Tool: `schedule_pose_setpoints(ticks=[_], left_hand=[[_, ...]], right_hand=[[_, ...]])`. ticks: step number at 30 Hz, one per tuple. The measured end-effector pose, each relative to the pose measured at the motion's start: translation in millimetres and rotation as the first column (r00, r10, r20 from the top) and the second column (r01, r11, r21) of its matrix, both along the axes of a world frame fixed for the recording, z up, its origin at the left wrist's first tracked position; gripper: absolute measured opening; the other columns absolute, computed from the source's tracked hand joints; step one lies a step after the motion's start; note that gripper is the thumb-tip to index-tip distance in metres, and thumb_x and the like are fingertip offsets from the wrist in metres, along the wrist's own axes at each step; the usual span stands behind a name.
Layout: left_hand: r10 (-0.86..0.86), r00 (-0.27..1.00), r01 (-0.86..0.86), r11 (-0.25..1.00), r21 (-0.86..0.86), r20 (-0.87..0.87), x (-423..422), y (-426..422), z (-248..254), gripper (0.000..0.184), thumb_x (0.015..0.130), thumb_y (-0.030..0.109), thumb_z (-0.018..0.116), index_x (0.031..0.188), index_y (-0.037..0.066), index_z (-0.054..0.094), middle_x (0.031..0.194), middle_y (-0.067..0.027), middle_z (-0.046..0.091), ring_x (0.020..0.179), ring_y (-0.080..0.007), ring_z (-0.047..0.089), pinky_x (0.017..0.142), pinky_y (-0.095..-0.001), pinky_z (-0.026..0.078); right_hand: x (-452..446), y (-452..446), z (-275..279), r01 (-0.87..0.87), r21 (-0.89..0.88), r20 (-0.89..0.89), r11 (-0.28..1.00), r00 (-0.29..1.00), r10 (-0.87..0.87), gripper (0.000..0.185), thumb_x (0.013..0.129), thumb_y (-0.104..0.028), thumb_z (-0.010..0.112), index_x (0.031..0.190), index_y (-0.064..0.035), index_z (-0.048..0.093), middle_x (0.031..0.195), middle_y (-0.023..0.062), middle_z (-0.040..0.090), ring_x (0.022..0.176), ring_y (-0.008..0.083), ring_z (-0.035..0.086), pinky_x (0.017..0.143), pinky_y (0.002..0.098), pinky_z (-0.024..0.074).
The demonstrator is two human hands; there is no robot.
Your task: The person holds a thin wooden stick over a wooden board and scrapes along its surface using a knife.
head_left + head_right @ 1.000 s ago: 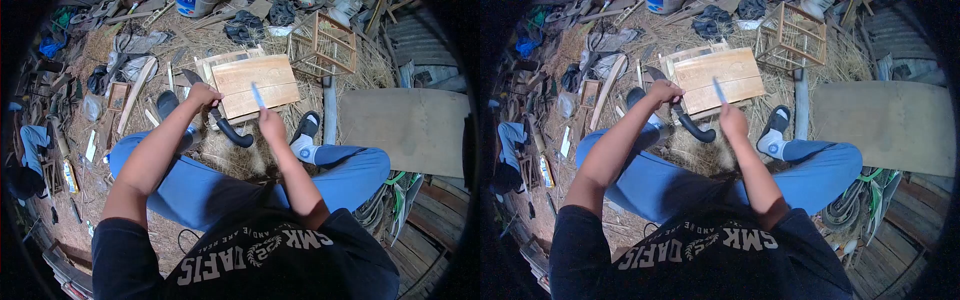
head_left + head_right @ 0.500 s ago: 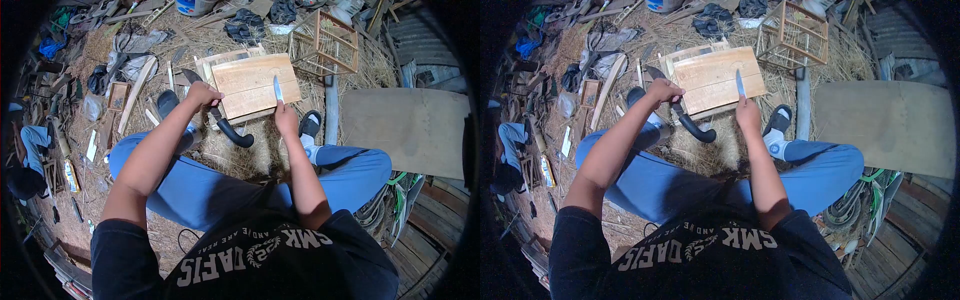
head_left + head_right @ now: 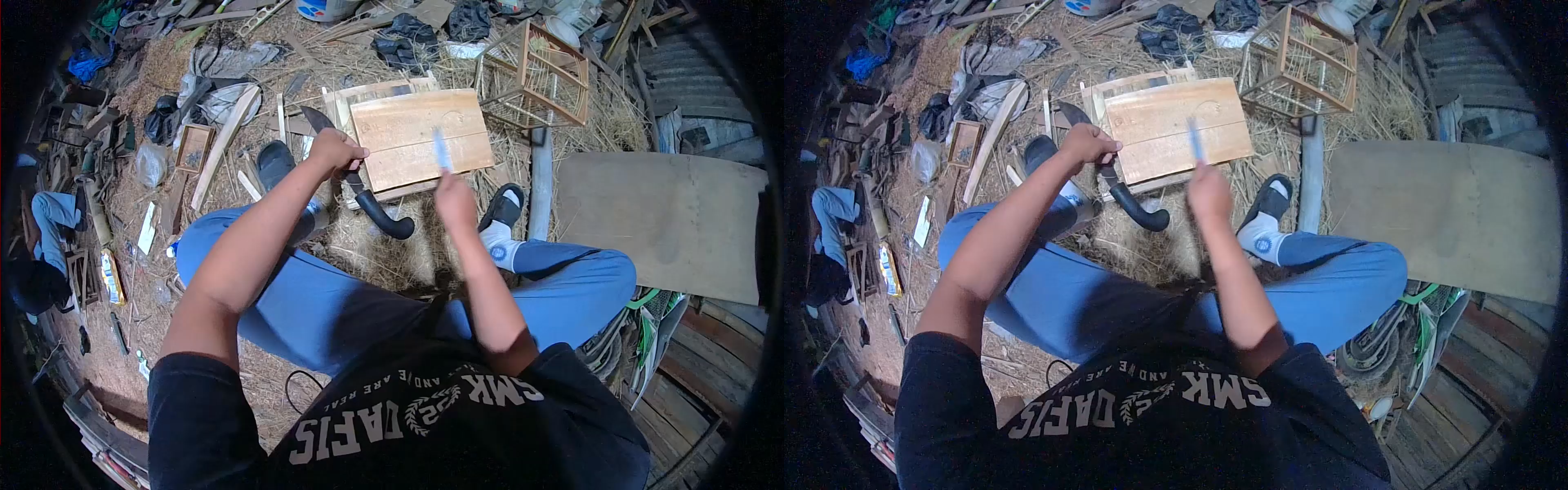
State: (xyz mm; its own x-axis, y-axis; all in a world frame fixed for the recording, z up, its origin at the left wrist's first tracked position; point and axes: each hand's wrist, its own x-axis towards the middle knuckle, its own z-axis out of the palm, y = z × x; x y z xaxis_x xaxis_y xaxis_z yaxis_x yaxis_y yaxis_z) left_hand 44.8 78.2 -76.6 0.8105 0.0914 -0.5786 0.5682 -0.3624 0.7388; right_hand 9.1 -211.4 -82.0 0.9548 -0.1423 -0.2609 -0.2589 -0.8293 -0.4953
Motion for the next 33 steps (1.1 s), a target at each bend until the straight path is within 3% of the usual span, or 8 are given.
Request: schedule_pose_setpoints(ticks=[13, 17, 21, 23, 27, 29, 30, 33], left_hand=[[0.014, 1.0, -0.015, 0.999, 0.033, 0.01, -1, -6, 10, 0.026, 0.081, 0.02, 0.089, 0.073, 0.0, 0.075, 0.063, -0.0061, 0.071, 0.051, -0.0132, 0.065, 0.052, -0.0288, 0.05], [0.033, 0.999, -0.032, 0.999, -0.027, 0.033, -5, -3, 2, 0.026, 0.081, 0.017, 0.09, 0.072, -0.002, 0.075, 0.063, -0.0069, 0.071, 0.05, -0.0133, 0.065, 0.051, -0.0285, 0.051], [0.021, 0.999, -0.021, 1.0, 0.001, 0.027, -2, -3, -2, 0.027, 0.08, 0.018, 0.09, 0.072, -0.002, 0.074, 0.063, -0.0072, 0.071, 0.051, -0.0134, 0.065, 0.051, -0.0287, 0.051], [-0.008, 1.0, 0.007, 1.0, 0.023, 0.027, 1, -3, 6, 0.027, 0.08, 0.018, 0.09, 0.072, -0.002, 0.075, 0.064, -0.0072, 0.072, 0.051, -0.0133, 0.065, 0.051, -0.0286, 0.051], [-0.031, 0.999, 0.03, 0.999, 0.023, 0.027, 1, 1, -9, 0.026, 0.08, 0.019, 0.09, 0.073, -0.002, 0.075, 0.063, -0.0074, 0.072, 0.051, -0.0133, 0.065, 0.051, -0.0284, 0.051], [-0.013, 0.999, 0.012, 1.0, 0.029, 0.032, -2, -5, 3, 0.028, 0.079, 0.02, 0.091, 0.074, -0.002, 0.075, 0.064, -0.007, 0.072, 0.052, -0.013, 0.066, 0.052, -0.0286, 0.051], [0.006, 1.0, -0.006, 1.0, -0.001, 0.021, -3, -5, 5, 0.028, 0.079, 0.021, 0.091, 0.074, -0.002, 0.075, 0.064, -0.0069, 0.072, 0.052, -0.013, 0.066, 0.053, -0.0286, 0.052], [-0.007, 1.0, 0.007, 1.0, 0.017, 0.028, -1, -3, 8, 0.028, 0.079, 0.02, 0.091, 0.073, -0.001, 0.074, 0.065, -0.0072, 0.072, 0.053, -0.0135, 0.066, 0.052, -0.0287, 0.052]], right_hand=[[-8, 17, 24, -0.085, -0.05, -0.071, 0.995, 0.994, 0.081, 0.055, 0.108, -0.041, 0.042, 0.098, 0.0028, 0.075, 0.093, 0.0329, 0.07, 0.093, 0.0523, 0.069, 0.088, 0.06, 0.0532], [0, 0, 12, 0.041, 0.026, -0.022, 0.999, 0.999, -0.04, 0.054, 0.107, -0.04, 0.044, 0.099, 0.0042, 0.074, 0.094, 0.033, 0.07, 0.093, 0.0518, 0.068, 0.087, 0.0597, 0.0532], [-24, 43, 28, -0.109, 0.038, -0.059, 0.993, 0.992, 0.111, 0.053, 0.108, -0.036, 0.042, 0.095, 0.0045, 0.074, 0.095, 0.0324, 0.07, 0.094, 0.0517, 0.068, 0.087, 0.059, 0.0537], [-9, 24, 21, -0.104, -0.001, -0.049, 0.995, 0.993, 0.104, 0.052, 0.108, -0.037, 0.043, 0.094, 0.0025, 0.075, 0.096, 0.0307, 0.071, 0.094, 0.0517, 0.068, 0.087, 0.0593, 0.0533], [-11, 14, 15, 0.021, 0.133, -0.051, 0.991, 0.999, -0.015, 0.052, 0.108, -0.039, 0.042, 0.096, -0.0003, 0.075, 0.099, 0.0285, 0.072, 0.097, 0.051, 0.067, 0.089, 0.0592, 0.0514], [-31, 52, 22, -0.137, 0.057, -0.106, 0.989, 0.984, 0.142, 0.052, 0.108, -0.039, 0.041, 0.098, -0.0013, 0.075, 0.1, 0.0274, 0.072, 0.099, 0.0498, 0.068, 0.091, 0.0585, 0.0514], [-32, 65, 28, -0.161, 0.012, -0.172, 0.987, 0.972, 0.161, 0.052, 0.108, -0.04, 0.041, 0.098, -0.002, 0.076, 0.1, 0.0265, 0.073, 0.099, 0.0491, 0.068, 0.091, 0.0576, 0.0522], [-12, 39, 33, -0.135, 0.012, -0.09, 0.991, 0.987, 0.136, 0.053, 0.108, -0.039, 0.041, 0.098, -0.001, 0.076, 0.099, 0.0276, 0.073, 0.098, 0.0484, 0.069, 0.089, 0.0578, 0.0533]])
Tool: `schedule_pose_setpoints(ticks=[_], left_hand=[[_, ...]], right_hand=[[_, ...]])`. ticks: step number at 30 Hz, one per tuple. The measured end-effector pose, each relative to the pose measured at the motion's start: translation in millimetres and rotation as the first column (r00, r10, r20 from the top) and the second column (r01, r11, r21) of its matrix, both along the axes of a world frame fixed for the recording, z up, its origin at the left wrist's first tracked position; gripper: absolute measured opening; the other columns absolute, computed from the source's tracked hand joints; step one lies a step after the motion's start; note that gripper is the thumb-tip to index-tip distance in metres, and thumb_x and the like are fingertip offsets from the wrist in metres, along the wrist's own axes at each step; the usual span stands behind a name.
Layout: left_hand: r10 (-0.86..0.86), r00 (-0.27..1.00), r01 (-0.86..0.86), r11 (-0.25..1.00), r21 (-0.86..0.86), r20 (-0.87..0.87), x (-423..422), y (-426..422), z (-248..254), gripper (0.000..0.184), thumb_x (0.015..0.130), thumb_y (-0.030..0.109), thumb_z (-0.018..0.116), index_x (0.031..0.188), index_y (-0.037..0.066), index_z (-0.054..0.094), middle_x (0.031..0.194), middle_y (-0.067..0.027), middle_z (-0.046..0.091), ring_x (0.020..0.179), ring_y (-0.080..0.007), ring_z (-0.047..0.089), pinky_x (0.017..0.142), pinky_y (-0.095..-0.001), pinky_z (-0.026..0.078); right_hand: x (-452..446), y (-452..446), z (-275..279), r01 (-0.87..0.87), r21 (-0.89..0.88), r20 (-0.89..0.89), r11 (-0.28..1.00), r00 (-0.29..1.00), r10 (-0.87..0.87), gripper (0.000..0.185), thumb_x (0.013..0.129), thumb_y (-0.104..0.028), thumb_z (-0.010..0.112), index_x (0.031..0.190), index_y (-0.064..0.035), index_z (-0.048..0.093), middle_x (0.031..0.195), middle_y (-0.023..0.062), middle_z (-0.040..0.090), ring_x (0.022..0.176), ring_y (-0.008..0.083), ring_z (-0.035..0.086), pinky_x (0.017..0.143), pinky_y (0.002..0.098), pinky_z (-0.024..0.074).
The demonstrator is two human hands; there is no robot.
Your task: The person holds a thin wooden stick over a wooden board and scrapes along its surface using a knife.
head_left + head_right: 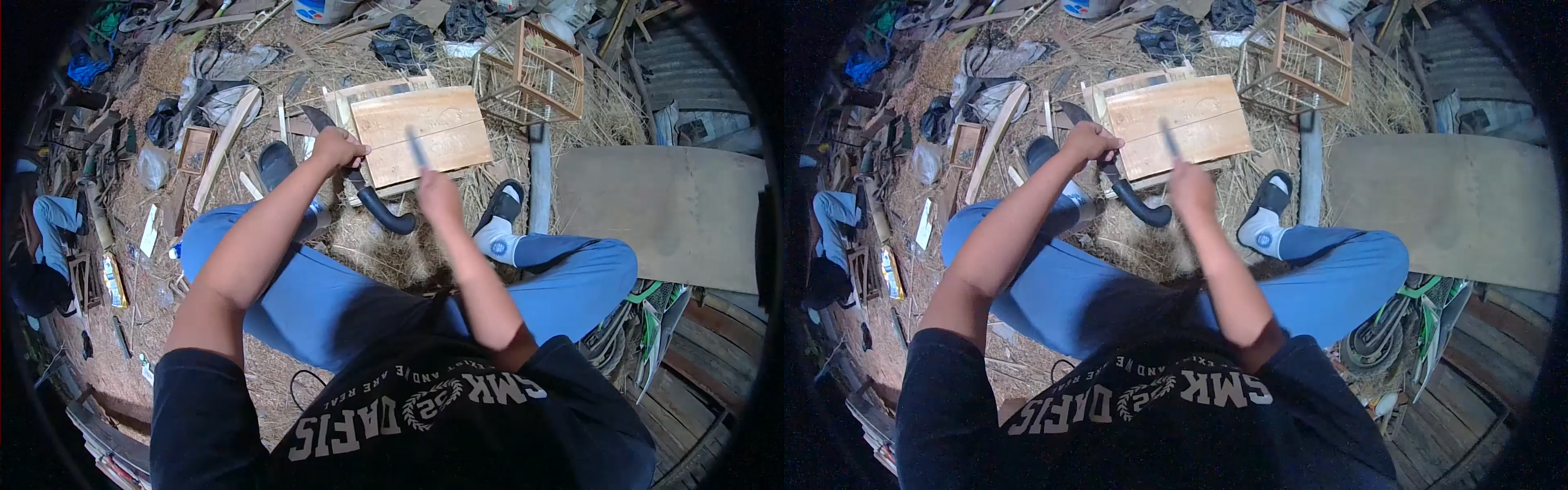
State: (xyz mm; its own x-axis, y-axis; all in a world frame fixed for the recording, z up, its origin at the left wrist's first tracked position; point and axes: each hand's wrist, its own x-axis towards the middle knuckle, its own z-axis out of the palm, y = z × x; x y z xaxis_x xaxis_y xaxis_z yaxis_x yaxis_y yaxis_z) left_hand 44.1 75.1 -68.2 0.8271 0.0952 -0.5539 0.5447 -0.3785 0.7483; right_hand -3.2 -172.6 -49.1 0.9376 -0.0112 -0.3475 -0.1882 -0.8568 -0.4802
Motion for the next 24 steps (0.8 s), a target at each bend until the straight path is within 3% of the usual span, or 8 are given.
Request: schedule_pose_setpoints(ticks=[4, 8, 12, 14, 18, 20, 24], left_hand=[[0.017, 1.0, -0.017, 1.0, -0.011, 0.002, -4, 2, -8, 0.028, 0.079, 0.018, 0.091, 0.073, -0.002, 0.072, 0.065, -0.0077, 0.072, 0.053, -0.0146, 0.067, 0.051, -0.0295, 0.053], [0.06, 0.998, -0.06, 0.995, -0.075, -0.009, -2, -2, -2, 0.027, 0.078, 0.016, 0.092, 0.076, -0.003, 0.072, 0.069, -0.0093, 0.073, 0.053, -0.0152, 0.067, 0.052, -0.0296, 0.054], [-0.017, 1.0, 0.017, 1.0, 0.01, 0.012, -1, 2, -13, 0.026, 0.078, 0.015, 0.092, 0.075, -0.003, 0.073, 0.069, -0.0097, 0.073, 0.053, -0.0153, 0.067, 0.05, -0.0294, 0.053], [0.018, 1.0, -0.018, 0.999, -0.034, 0.003, -4, -2, 0, 0.028, 0.082, 0.02, 0.089, 0.073, -0.001, 0.074, 0.064, -0.0049, 0.07, 0.052, -0.0117, 0.061, 0.052, -0.0282, 0.046], [0.01, 1.0, -0.009, 1.0, -0.004, 0.022, -2, 0, -7, 0.028, 0.082, 0.02, 0.089, 0.071, 0.0, 0.072, 0.062, -0.0049, 0.069, 0.051, -0.0117, 0.06, 0.051, -0.0281, 0.046], [-0.036, 0.999, 0.035, 0.999, 0.042, 0.04, -1, 0, -12, 0.027, 0.082, 0.02, 0.089, 0.071, 0.0, 0.073, 0.062, -0.0054, 0.069, 0.05, -0.0116, 0.061, 0.051, -0.0278, 0.046], [0.042, 0.999, -0.041, 0.998, -0.051, 0.016, -4, -2, -9, 0.027, 0.082, 0.019, 0.088, 0.07, 0.0, 0.073, 0.062, -0.0053, 0.069, 0.05, -0.0107, 0.06, 0.05, -0.0277, 0.044]], right_hand=[[11, -31, -11, 0.142, -0.038, 0.056, 0.989, 0.989, -0.139, 0.054, 0.108, -0.039, 0.041, 0.097, 0.0012, 0.075, 0.094, 0.0304, 0.072, 0.091, 0.0501, 0.07, 0.084, 0.059, 0.0545], [-11, 2, -13, 0.006, -0.023, 0.063, 1.0, 0.998, -0.005, 0.054, 0.107, -0.04, 0.044, 0.095, 0.0025, 0.075, 0.094, 0.0313, 0.071, 0.091, 0.0524, 0.068, 0.085, 0.0601, 0.0532], [7, -16, -11, 0.025, 0.017, 0.039, 1.0, 0.999, -0.026, 0.056, 0.107, -0.04, 0.043, 0.09, 0.003, 0.075, 0.092, 0.031, 0.07, 0.09, 0.0512, 0.068, 0.085, 0.0592, 0.0534], [-4, 2, -6, 0.064, 0.063, 0.05, 0.996, 0.996, -0.068, 0.056, 0.107, -0.04, 0.043, 0.089, 0.0026, 0.075, 0.092, 0.0315, 0.07, 0.091, 0.0515, 0.068, 0.086, 0.0592, 0.0533], [-15, 20, 7, -0.067, 0.012, -0.002, 0.998, 0.998, 0.067, 0.053, 0.107, -0.039, 0.044, 0.093, 0.001, 0.076, 0.096, 0.0312, 0.07, 0.093, 0.0513, 0.068, 0.089, 0.0585, 0.0534], [4, -7, -3, 0.036, 0.069, 0.06, 0.997, 0.997, -0.04, 0.052, 0.108, -0.038, 0.044, 0.096, 0.0007, 0.076, 0.096, 0.0308, 0.071, 0.094, 0.0505, 0.069, 0.089, 0.0582, 0.0539], [-2, -2, -17, 0.105, -0.012, 0.111, 0.994, 0.988, -0.103, 0.052, 0.108, -0.037, 0.044, 0.094, 0.0014, 0.076, 0.09, 0.0307, 0.071, 0.089, 0.0511, 0.069, 0.085, 0.0588, 0.0541]])
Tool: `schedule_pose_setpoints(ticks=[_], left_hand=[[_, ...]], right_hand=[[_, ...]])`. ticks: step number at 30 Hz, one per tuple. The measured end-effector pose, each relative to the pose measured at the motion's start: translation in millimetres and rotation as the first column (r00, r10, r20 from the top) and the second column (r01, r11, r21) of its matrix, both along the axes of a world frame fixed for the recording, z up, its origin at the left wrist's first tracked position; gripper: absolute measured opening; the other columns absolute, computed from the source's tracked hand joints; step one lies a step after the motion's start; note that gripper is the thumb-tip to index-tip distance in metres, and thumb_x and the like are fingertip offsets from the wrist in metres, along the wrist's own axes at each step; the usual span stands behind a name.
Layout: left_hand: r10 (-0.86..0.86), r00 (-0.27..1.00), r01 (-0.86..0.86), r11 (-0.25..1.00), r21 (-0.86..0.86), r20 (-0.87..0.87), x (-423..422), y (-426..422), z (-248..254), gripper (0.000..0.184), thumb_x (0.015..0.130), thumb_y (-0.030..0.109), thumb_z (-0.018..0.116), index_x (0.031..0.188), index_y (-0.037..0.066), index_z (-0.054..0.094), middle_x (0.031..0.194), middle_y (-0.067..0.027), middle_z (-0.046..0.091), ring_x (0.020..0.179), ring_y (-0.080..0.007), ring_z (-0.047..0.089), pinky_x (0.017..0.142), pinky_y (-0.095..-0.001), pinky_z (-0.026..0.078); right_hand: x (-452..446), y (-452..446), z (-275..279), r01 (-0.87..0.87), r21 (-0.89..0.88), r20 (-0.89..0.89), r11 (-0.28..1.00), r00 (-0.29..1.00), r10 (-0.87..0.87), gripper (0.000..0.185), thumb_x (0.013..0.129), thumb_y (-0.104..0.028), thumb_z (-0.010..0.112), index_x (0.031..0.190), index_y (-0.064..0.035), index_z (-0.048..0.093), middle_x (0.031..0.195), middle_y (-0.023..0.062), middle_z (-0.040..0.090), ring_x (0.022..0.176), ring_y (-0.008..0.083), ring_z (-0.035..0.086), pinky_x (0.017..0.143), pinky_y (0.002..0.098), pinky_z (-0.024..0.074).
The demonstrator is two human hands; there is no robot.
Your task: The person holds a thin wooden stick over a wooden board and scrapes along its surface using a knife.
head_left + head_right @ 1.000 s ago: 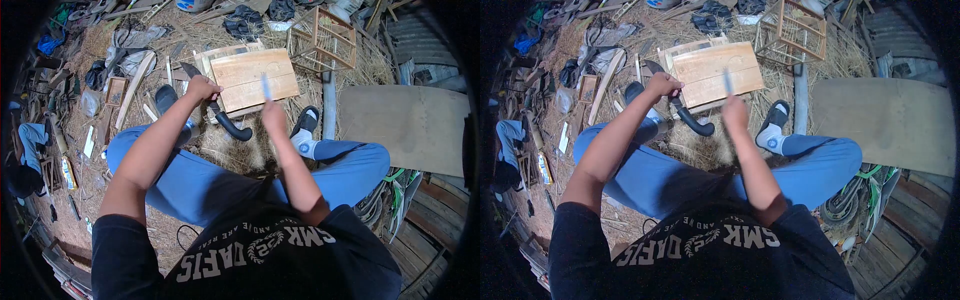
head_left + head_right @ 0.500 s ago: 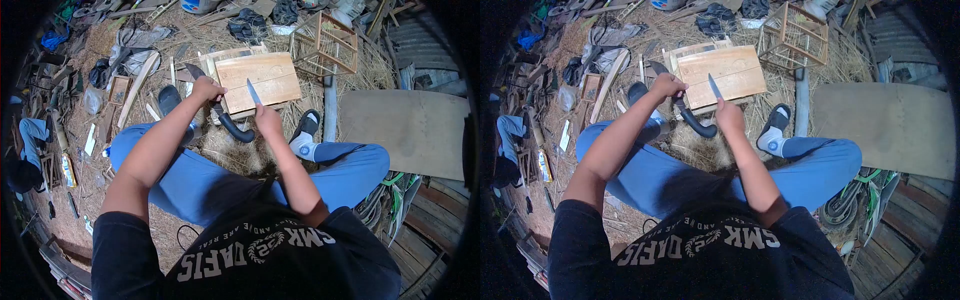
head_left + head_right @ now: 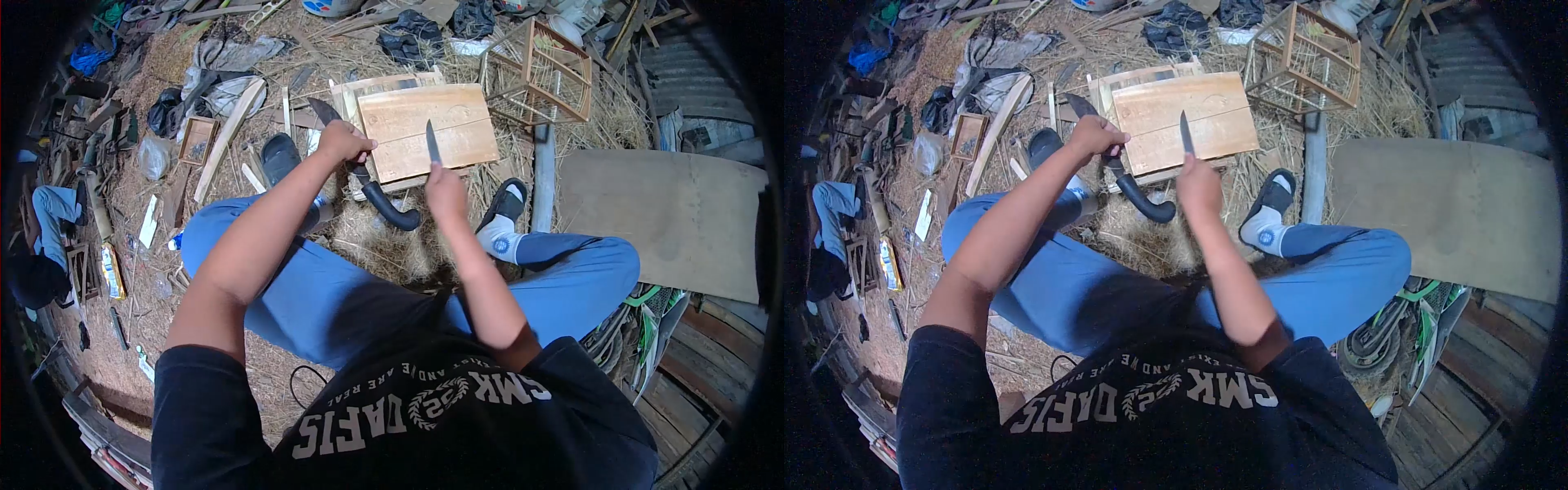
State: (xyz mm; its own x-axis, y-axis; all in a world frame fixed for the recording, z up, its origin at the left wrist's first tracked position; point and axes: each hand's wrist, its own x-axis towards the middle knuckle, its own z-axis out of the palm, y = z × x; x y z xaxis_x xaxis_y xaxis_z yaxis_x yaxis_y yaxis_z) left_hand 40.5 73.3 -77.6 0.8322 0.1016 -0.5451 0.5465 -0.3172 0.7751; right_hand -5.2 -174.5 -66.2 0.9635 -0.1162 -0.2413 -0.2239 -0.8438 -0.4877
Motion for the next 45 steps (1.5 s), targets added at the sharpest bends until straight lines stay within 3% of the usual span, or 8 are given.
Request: schedule_pose_setpoints(ticks=[4, 16, 22, 26, 27, 30, 32, 45], left_hand=[[-0.055, 0.998, 0.056, 0.998, 0.037, -0.024, 3, 1, 5, 0.028, 0.082, 0.019, 0.089, 0.071, -0.001, 0.073, 0.062, -0.0051, 0.069, 0.051, -0.0115, 0.061, 0.052, -0.028, 0.048], [-0.088, 0.996, 0.089, 0.991, 0.098, -0.017, 5, 7, -17, 0.032, 0.08, 0.029, 0.089, 0.069, 0.002, 0.075, 0.062, -0.0052, 0.072, 0.052, -0.0128, 0.066, 0.054, -0.029, 0.052], [-0.049, 0.998, 0.05, 0.998, 0.033, -0.025, 6, 5, -5, 0.031, 0.08, 0.026, 0.09, 0.068, 0.002, 0.075, 0.061, -0.0051, 0.071, 0.05, -0.0124, 0.065, 0.051, -0.0287, 0.05], [-0.062, 0.997, 0.065, 0.995, 0.07, -0.04, 3, 3, -3, 0.03, 0.08, 0.023, 0.09, 0.068, 0.001, 0.074, 0.06, -0.0052, 0.071, 0.048, -0.0123, 0.063, 0.05, -0.0276, 0.049], [-0.04, 0.998, 0.042, 0.997, 0.063, -0.041, 3, 2, 0, 0.029, 0.08, 0.022, 0.09, 0.067, 0.001, 0.074, 0.06, -0.0052, 0.07, 0.048, -0.0124, 0.063, 0.05, -0.0272, 0.049], [-0.011, 1.0, 0.011, 1.0, -0.006, -0.014, 3, 3, -8, 0.03, 0.081, 0.022, 0.09, 0.067, 0.001, 0.074, 0.06, -0.0053, 0.07, 0.049, -0.0126, 0.064, 0.05, -0.0274, 0.049], [0.004, 1.0, -0.004, 0.999, -0.035, -0.012, 4, 7, -15, 0.03, 0.081, 0.021, 0.09, 0.068, 0.0, 0.073, 0.061, -0.0062, 0.07, 0.051, -0.0131, 0.065, 0.05, -0.0282, 0.05], [-0.013, 1.0, 0.013, 0.999, -0.03, -0.01, -2, 3, -2, 0.029, 0.08, 0.017, 0.09, 0.069, -0.002, 0.072, 0.062, -0.0076, 0.069, 0.049, -0.0138, 0.064, 0.05, -0.0281, 0.051]], right_hand=[[11, -17, 13, -0.1, -0.053, -0.074, 0.994, 0.993, 0.096, 0.05, 0.107, -0.038, 0.046, 0.096, 0.0, 0.076, 0.095, 0.0308, 0.071, 0.093, 0.0506, 0.069, 0.085, 0.0599, 0.0531], [10, -18, 1, -0.022, 0.092, -0.037, 0.996, 0.999, 0.025, 0.056, 0.108, -0.04, 0.044, 0.092, 0.0047, 0.074, 0.087, 0.0311, 0.07, 0.088, 0.0528, 0.068, 0.082, 0.0567, 0.0542], [6, -4, 22, -0.074, 0.011, -0.121, 0.997, 0.99, 0.075, 0.054, 0.108, -0.039, 0.042, 0.095, 0.0009, 0.075, 0.099, 0.0308, 0.071, 0.094, 0.0505, 0.068, 0.086, 0.0588, 0.0531], [4, -4, 20, 0.047, 0.078, -0.147, 0.996, 0.989, -0.035, 0.053, 0.108, -0.038, 0.042, 0.096, 0.0022, 0.075, 0.099, 0.0315, 0.071, 0.097, 0.0512, 0.067, 0.089, 0.0588, 0.0516], [-8, 5, -7, -0.097, 0.122, -0.055, 0.988, 0.993, 0.104, 0.053, 0.107, -0.039, 0.043, 0.098, 0.0012, 0.076, 0.102, 0.0322, 0.07, 0.099, 0.0517, 0.067, 0.092, 0.0585, 0.0509], [-13, 23, 22, -0.095, 0.072, -0.168, 0.993, 0.98, 0.106, 0.052, 0.107, -0.039, 0.044, 0.096, 0.0013, 0.075, 0.101, 0.0309, 0.071, 0.099, 0.0503, 0.067, 0.091, 0.0583, 0.0513], [4, -3, 8, -0.071, 0.085, -0.035, 0.994, 0.997, 0.074, 0.051, 0.107, -0.037, 0.045, 0.093, 0.0025, 0.075, 0.093, 0.0318, 0.07, 0.089, 0.052, 0.067, 0.083, 0.0584, 0.0523], [-5, 7, 15, -0.021, 0.141, -0.106, 0.99, 0.994, 0.036, 0.054, 0.107, -0.039, 0.043, 0.092, 0.002, 0.075, 0.092, 0.0304, 0.071, 0.092, 0.0502, 0.069, 0.087, 0.0578, 0.0535]])
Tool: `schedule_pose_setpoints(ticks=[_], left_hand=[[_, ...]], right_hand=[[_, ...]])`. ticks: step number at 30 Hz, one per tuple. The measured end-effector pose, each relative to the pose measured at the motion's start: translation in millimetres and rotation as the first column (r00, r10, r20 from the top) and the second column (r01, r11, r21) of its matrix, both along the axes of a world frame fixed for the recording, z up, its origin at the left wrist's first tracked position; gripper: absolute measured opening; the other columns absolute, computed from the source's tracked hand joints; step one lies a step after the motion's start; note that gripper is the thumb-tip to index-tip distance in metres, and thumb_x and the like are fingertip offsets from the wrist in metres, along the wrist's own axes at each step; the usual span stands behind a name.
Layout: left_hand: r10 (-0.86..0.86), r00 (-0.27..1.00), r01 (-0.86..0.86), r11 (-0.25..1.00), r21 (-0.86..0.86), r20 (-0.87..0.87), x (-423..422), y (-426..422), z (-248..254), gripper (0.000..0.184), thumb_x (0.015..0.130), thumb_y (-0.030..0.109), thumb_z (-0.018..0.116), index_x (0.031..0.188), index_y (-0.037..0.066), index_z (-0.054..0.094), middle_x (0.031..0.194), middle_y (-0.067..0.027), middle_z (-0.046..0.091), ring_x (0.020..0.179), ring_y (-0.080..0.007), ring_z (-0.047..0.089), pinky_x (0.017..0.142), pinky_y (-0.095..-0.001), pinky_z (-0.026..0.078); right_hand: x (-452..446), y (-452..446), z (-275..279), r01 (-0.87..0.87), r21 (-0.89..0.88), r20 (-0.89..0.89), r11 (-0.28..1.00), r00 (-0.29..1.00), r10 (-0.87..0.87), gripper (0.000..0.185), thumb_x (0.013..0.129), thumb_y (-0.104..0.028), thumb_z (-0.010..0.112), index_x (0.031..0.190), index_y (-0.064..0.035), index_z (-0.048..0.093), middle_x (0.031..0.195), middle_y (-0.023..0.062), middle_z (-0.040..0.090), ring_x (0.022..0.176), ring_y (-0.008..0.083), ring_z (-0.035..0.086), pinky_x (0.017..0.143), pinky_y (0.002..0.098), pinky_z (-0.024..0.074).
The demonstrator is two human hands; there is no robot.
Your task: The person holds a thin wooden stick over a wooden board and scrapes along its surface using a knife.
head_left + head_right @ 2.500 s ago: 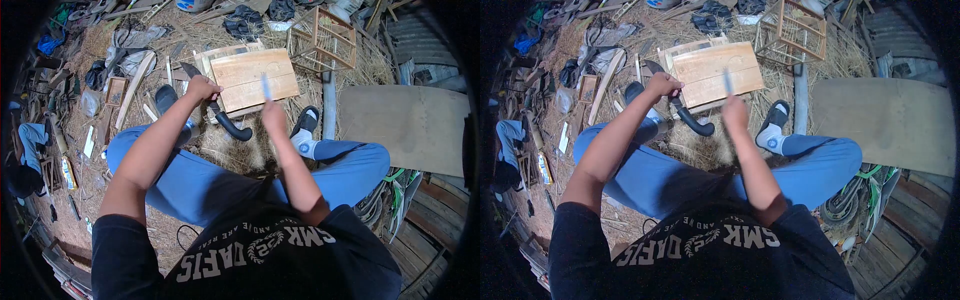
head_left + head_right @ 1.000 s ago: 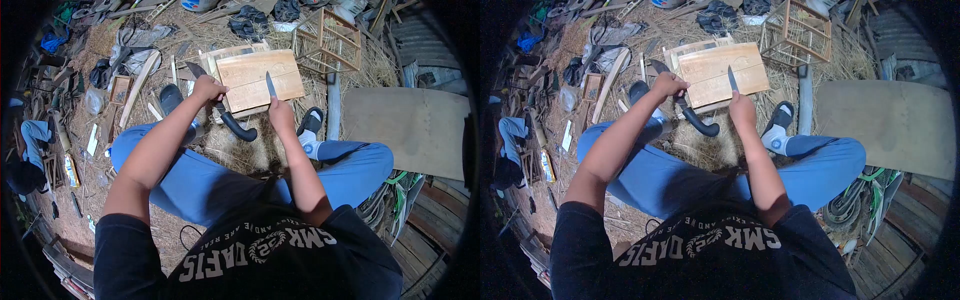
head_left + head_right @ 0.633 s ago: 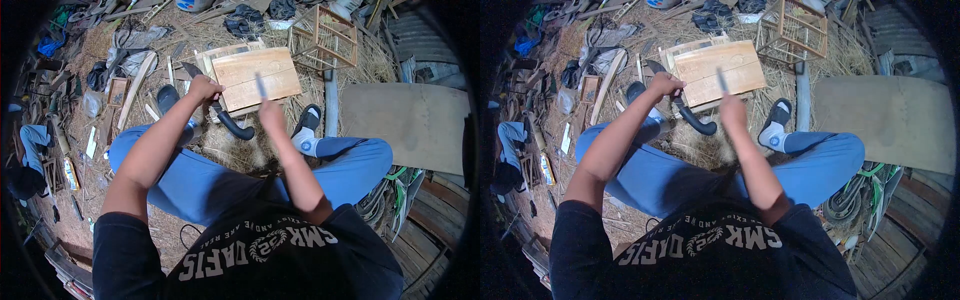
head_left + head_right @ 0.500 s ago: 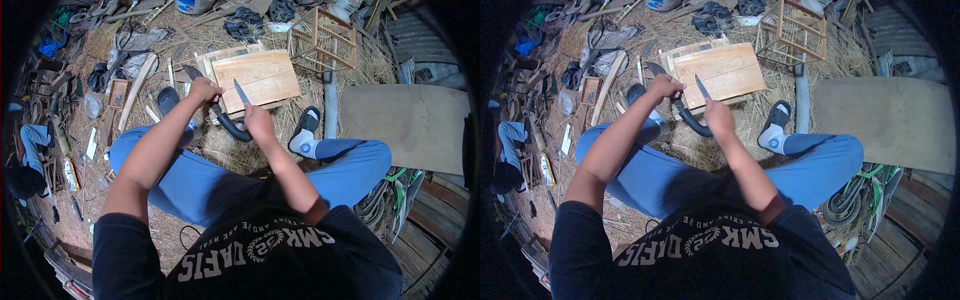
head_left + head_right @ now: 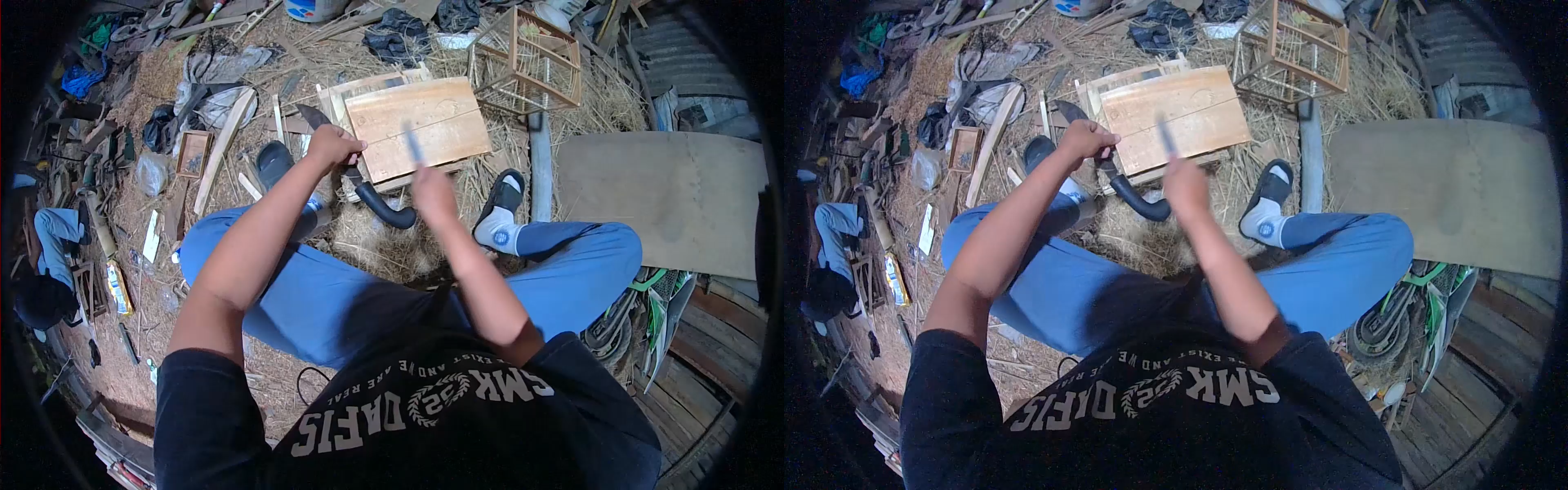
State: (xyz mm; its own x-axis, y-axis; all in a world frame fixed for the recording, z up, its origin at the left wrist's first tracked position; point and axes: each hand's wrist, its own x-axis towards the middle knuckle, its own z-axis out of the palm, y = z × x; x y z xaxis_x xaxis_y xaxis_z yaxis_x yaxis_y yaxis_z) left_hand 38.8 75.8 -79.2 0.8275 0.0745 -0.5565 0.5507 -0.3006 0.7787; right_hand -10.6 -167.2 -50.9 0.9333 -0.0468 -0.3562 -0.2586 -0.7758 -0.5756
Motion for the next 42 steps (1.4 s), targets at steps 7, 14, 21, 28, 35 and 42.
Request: schedule_pose_setpoints(ticks=[7, 14, 21, 28, 35, 42], left_hand=[[-0.007, 1.0, 0.007, 1.0, 0.001, 0.01, 1, 1, 4, 0.027, 0.081, 0.016, 0.09, 0.072, -0.002, 0.073, 0.065, -0.0087, 0.071, 0.051, -0.0138, 0.065, 0.049, -0.0283, 0.051], [-0.06, 0.998, 0.06, 0.998, 0.033, -0.004, 6, 4, -5, 0.026, 0.083, 0.021, 0.087, 0.072, 0.001, 0.074, 0.063, -0.0044, 0.07, 0.053, -0.0109, 0.061, 0.052, -0.0286, 0.048], [-0.018, 1.0, 0.018, 1.0, -0.021, 0.004, 8, 7, -18, 0.027, 0.078, 0.019, 0.091, 0.072, -0.001, 0.074, 0.062, -0.0068, 0.07, 0.05, -0.0131, 0.064, 0.049, -0.0279, 0.048], [-0.21, 0.976, 0.21, 0.978, -0.012, -0.053, 11, 8, 2, 0.024, 0.08, 0.016, 0.089, 0.073, -0.002, 0.075, 0.063, -0.0074, 0.07, 0.051, -0.0135, 0.064, 0.049, -0.0282, 0.05], [-0.251, 0.956, 0.246, 0.968, -0.053, -0.152, -3, 3, 15, 0.025, 0.085, 0.021, 0.088, 0.078, 0.001, 0.076, 0.067, -0.0034, 0.07, 0.056, -0.01, 0.062, 0.054, -0.0259, 0.049], [-0.158, 0.986, 0.155, 0.986, -0.061, -0.056, -16, 0, -12, 0.027, 0.084, 0.021, 0.087, 0.072, 0.0, 0.075, 0.062, -0.0048, 0.069, 0.05, -0.0114, 0.059, 0.05, -0.0288, 0.045]], right_hand=[[6, -12, 8, -0.044, -0.051, 0.012, 0.998, 0.999, 0.045, 0.059, 0.108, -0.042, 0.043, 0.089, 0.0048, 0.074, 0.09, 0.0317, 0.07, 0.087, 0.0528, 0.068, 0.082, 0.0586, 0.0536], [0, -4, 9, -0.06, -0.043, -0.002, 0.997, 0.998, 0.06, 0.054, 0.108, -0.041, 0.043, 0.095, 0.0019, 0.075, 0.094, 0.031, 0.071, 0.092, 0.0513, 0.068, 0.087, 0.0579, 0.0523], [31, -46, 15, -0.059, -0.211, -0.006, 0.976, 0.998, 0.059, 0.055, 0.107, -0.042, 0.043, 0.099, 0.0013, 0.076, 0.102, 0.0295, 0.072, 0.098, 0.0471, 0.07, 0.092, 0.0561, 0.0532], [75, -139, 17, 0.146, -0.305, 0.159, 0.941, 0.982, -0.101, 0.055, 0.106, -0.041, 0.041, 0.102, 0.0015, 0.075, 0.103, 0.0319, 0.071, 0.101, 0.0517, 0.068, 0.093, 0.0589, 0.0513], [-7, -37, 24, -0.215, -0.07, 0.154, 0.974, 0.962, 0.224, 0.042, 0.107, -0.022, 0.048, 0.149, -0.026, 0.055, 0.11, 0.0245, 0.071, 0.096, 0.0439, 0.069, 0.085, 0.0529, 0.0539], [-28, 12, -9, -0.291, -0.014, 0.301, 0.957, 0.911, 0.281, 0.045, 0.101, -0.017, 0.056, 0.143, -0.0323, 0.06, 0.092, 0.0195, 0.067, 0.085, 0.0415, 0.068, 0.077, 0.0517, 0.0558]])
